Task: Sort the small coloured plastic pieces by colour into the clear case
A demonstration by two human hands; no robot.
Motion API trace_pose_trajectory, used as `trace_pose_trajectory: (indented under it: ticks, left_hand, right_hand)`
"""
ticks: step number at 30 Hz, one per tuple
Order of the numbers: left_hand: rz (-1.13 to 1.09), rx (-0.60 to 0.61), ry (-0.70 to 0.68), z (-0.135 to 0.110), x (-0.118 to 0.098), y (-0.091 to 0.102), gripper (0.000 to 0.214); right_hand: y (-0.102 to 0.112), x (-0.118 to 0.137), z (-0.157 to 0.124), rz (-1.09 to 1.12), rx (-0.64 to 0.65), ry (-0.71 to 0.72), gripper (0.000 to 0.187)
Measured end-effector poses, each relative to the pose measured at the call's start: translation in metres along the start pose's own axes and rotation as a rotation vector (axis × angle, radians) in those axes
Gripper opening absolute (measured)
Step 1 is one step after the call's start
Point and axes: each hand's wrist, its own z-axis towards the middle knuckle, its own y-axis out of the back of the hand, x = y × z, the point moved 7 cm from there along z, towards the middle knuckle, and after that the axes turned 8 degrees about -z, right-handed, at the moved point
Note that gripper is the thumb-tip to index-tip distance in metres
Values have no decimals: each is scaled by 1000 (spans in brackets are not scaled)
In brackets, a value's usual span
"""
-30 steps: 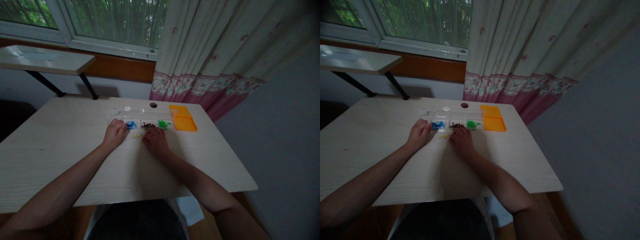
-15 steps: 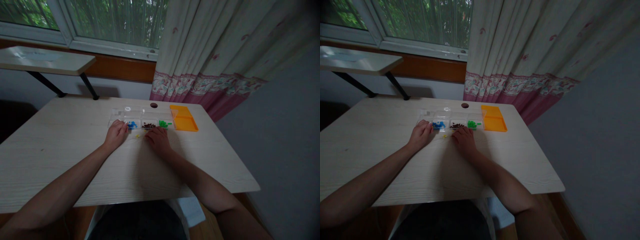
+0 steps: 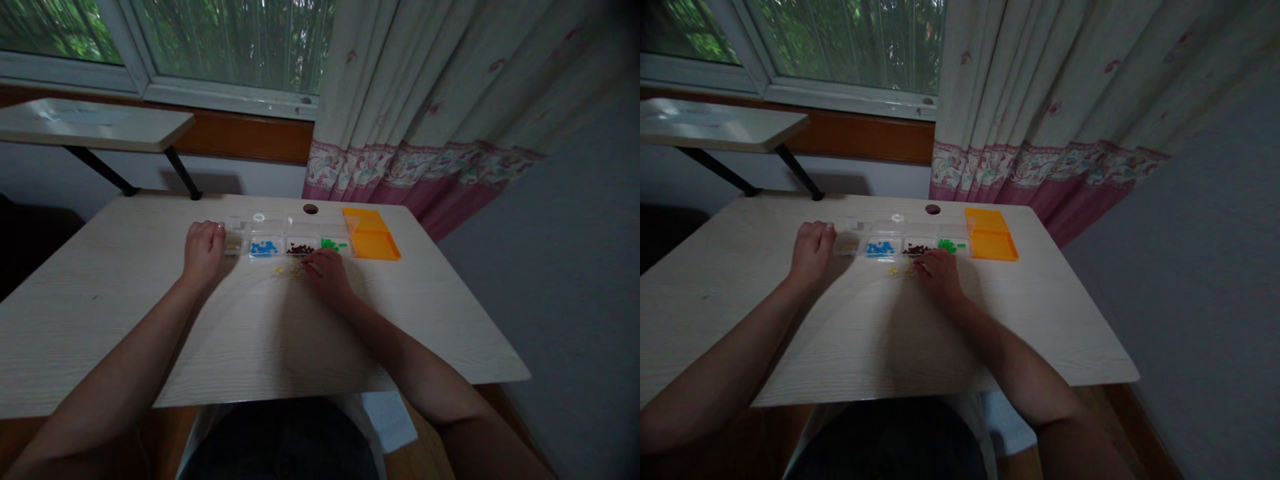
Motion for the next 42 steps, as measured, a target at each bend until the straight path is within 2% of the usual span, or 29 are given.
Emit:
trace_pose_trajectory:
  ticks: [4, 7, 13, 16, 19, 23, 27, 30, 33, 37, 42]
  left_hand:
    - [131, 105, 36, -1, 17, -14, 38]
    - [177, 138, 67, -4, 27, -22, 36]
    - [157, 113, 106, -5, 42, -22, 35]
    - [144, 80, 97, -3, 40, -19, 34]
    - [122, 34, 49, -4, 24, -15, 31]
    - [18, 68, -75, -11, -21, -18, 28]
    - [-133, 270, -289, -29, -76, -35, 24]
    - [-217, 437, -418, -44, -102, -46, 22]
    - [-253, 507, -456, -50, -108, -50, 22]
    - [-280, 494, -479, -51, -106, -50, 22]
    - [-264, 488, -487, -51, -108, -50, 21]
  right_hand:
    - [0, -1, -1, 17, -4, 10, 12]
    - [-1, -1, -1, 29, 4, 9, 13]
    - [-2, -1, 0, 26, 6, -3, 13]
    - [-1, -1, -1, 36, -14, 12, 12]
    - [0, -1, -1, 49, -33, 27, 12]
    - [1, -1, 0, 100, -25, -1, 13]
    - [4, 2, 0, 261, -11, -109, 17]
    - [3, 9, -1, 431, 32, -161, 23]
    - [-2, 14, -3, 553, 101, -204, 28]
    - [-6, 22, -5, 587, 182, -208, 35]
    - [-5, 31, -6, 554, 220, -170, 36]
